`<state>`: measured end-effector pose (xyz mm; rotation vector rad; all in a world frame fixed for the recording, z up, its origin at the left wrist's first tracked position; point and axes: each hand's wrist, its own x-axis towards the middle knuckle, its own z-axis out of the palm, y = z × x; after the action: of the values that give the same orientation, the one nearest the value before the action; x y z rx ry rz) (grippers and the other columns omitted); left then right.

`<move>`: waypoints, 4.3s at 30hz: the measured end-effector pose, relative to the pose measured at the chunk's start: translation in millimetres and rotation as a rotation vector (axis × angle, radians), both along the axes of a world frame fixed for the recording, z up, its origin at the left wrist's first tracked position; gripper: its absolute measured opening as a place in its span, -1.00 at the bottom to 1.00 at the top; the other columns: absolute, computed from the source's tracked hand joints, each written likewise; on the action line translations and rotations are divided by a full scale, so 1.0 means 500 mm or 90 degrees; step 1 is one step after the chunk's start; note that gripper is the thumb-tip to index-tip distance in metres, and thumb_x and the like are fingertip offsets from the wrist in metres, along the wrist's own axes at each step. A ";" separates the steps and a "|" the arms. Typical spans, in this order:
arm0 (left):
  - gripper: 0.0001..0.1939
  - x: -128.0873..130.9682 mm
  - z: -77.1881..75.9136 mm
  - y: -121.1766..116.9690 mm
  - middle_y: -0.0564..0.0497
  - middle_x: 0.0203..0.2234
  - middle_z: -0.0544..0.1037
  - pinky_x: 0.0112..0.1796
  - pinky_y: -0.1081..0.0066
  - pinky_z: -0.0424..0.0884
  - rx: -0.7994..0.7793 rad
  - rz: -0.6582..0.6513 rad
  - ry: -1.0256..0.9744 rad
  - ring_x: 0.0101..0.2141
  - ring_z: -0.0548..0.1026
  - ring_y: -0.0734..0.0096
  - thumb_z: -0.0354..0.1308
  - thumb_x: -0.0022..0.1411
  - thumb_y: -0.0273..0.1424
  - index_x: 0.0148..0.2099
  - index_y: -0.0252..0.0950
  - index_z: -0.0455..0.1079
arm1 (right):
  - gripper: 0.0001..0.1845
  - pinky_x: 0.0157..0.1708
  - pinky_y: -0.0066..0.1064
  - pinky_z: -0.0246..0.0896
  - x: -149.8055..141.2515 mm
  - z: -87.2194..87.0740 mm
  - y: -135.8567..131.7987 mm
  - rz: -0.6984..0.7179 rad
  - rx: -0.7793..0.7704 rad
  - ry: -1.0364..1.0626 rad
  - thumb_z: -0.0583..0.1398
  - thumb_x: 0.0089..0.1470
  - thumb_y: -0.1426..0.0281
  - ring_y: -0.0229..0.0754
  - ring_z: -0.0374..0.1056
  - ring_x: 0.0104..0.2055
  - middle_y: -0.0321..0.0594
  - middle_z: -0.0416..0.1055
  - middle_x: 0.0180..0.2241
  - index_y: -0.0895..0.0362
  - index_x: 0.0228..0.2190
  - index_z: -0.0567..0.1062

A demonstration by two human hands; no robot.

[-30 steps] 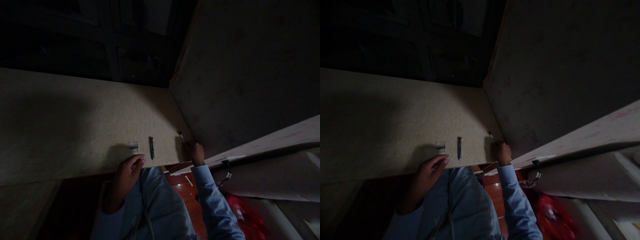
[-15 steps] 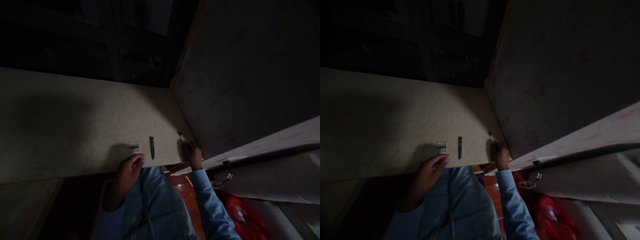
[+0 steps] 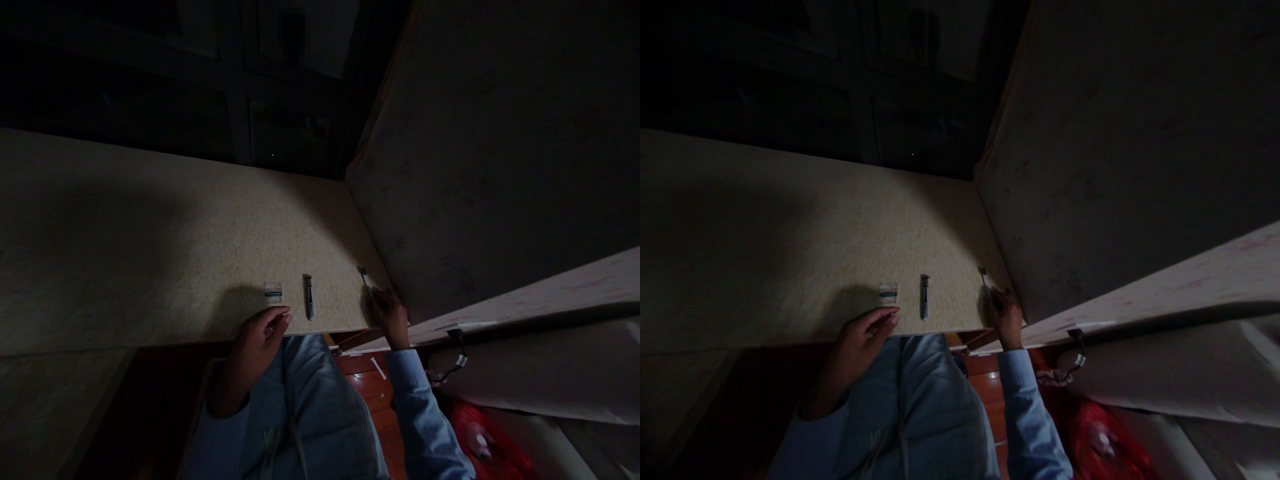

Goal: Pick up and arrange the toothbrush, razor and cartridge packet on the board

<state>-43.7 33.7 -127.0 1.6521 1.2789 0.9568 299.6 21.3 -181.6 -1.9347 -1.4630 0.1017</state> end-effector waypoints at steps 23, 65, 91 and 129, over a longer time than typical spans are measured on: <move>-0.76 -0.021 -0.090 0.051 -0.14 -0.17 0.61 0.01 0.08 0.48 0.199 0.199 0.152 -0.09 0.55 0.12 0.10 0.31 -0.41 -0.08 -0.26 0.56 | -0.24 -0.29 -0.26 0.32 -0.008 0.023 -0.029 -0.045 0.026 0.163 0.19 -0.03 -0.22 -0.04 0.43 -0.29 -0.05 0.55 -0.30 0.20 -0.17 0.62; -0.74 -0.033 0.003 0.155 -0.09 -0.21 0.54 -0.14 0.32 0.43 0.138 -0.190 0.496 -0.14 0.52 0.24 0.02 0.26 -0.64 -0.22 -0.25 0.49 | -0.57 -0.38 -0.42 0.08 -0.299 0.058 0.045 0.163 -0.120 -0.075 0.17 0.24 0.11 -0.13 0.45 -0.25 -0.10 0.56 -0.18 0.10 0.00 0.53; -0.75 -0.044 -0.017 0.203 -0.05 -0.33 0.66 -0.22 0.37 0.41 0.085 -0.234 0.398 -0.28 0.58 0.30 0.06 0.28 -0.45 -0.32 -0.24 0.56 | -0.59 -0.40 -0.41 0.04 -0.300 0.058 0.042 0.157 -0.132 -0.085 0.14 0.25 0.12 -0.12 0.44 -0.27 -0.10 0.55 -0.20 0.10 -0.02 0.54; -0.71 0.100 0.105 0.063 -0.01 -0.47 0.68 -0.55 0.55 0.32 -0.156 0.224 -0.696 -0.57 0.58 0.43 0.39 -0.14 -0.35 -0.41 -0.29 0.34 | -0.86 -0.43 -0.44 0.24 -0.322 0.155 -0.014 0.329 0.055 0.920 0.27 0.05 0.31 -0.26 0.34 -0.43 -0.35 0.42 -0.42 0.06 -0.36 0.42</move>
<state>6.3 65.0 -74.7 0.5031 0.8392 1.5291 138.7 14.4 -104.0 -0.8338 -0.8066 1.3136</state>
